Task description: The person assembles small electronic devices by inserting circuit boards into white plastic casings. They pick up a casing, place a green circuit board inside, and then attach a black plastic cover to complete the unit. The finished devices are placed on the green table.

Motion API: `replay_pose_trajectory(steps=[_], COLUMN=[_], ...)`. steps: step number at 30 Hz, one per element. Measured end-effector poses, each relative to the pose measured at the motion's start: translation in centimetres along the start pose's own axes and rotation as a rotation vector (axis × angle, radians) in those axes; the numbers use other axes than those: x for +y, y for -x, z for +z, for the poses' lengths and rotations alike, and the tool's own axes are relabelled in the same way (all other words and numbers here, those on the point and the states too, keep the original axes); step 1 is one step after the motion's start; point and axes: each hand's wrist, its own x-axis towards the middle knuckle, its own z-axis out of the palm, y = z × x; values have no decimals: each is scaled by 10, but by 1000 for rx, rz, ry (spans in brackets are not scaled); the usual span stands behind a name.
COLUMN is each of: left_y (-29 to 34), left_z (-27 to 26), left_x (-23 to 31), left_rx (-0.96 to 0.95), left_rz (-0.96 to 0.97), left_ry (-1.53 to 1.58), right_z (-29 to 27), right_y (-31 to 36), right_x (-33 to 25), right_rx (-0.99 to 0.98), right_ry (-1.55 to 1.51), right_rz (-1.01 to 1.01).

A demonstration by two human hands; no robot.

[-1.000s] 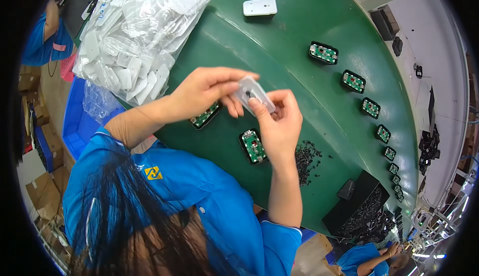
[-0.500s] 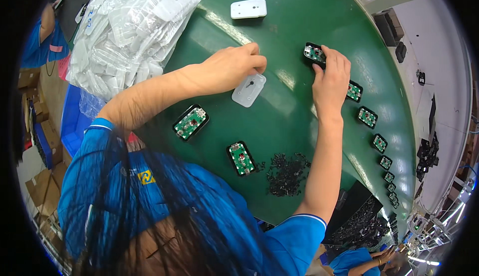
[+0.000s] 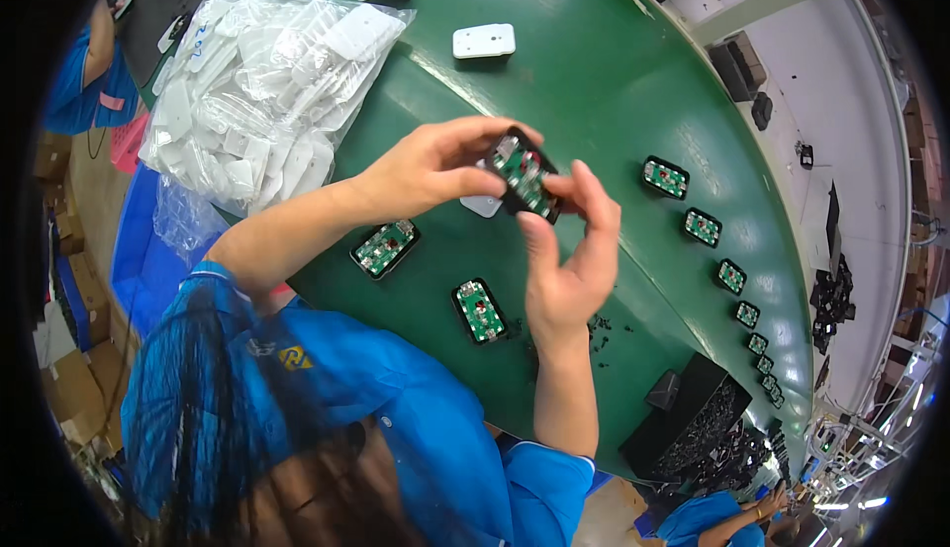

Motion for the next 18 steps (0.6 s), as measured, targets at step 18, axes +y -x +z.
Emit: replay_pose_trajectory(steps=[18], left_y=[51], left_z=[34], left_x=[10], left_rx=[-187], left_rz=[183], left_ry=[-431], right_z=[-1], right_y=[51], right_x=[-65], right_rx=[82], right_ry=[668], right_rz=[-326])
